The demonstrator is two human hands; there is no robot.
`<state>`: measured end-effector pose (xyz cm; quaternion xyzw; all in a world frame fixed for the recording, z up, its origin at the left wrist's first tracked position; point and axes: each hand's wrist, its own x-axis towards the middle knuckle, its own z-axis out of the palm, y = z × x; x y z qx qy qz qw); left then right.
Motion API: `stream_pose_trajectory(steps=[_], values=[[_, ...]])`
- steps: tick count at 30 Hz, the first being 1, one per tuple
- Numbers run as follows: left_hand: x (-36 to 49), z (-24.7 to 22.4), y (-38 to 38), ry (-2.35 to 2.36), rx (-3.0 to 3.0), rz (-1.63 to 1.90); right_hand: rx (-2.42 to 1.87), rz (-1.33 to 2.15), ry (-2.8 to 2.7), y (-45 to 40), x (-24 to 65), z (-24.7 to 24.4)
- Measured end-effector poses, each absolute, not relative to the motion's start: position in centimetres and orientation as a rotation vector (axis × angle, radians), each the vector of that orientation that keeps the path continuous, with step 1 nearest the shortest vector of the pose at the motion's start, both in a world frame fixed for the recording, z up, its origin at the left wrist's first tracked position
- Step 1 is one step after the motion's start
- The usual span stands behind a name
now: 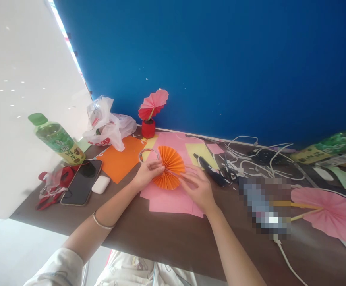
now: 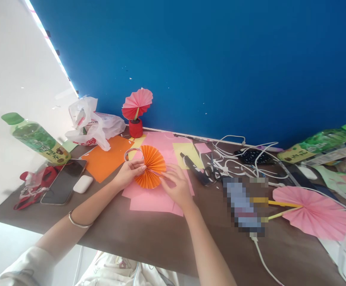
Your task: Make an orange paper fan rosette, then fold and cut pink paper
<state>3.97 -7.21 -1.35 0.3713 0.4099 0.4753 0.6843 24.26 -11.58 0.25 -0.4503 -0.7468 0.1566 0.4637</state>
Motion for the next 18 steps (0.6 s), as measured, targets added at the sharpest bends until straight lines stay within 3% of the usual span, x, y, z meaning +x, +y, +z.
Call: stream_pose_trajectory(steps=[18], values=[[4.1, -0.68, -7.52, 0.928, 0.809, 1.082, -1.083, 0.308, -1.867, -11.59, 24.19, 0.35]])
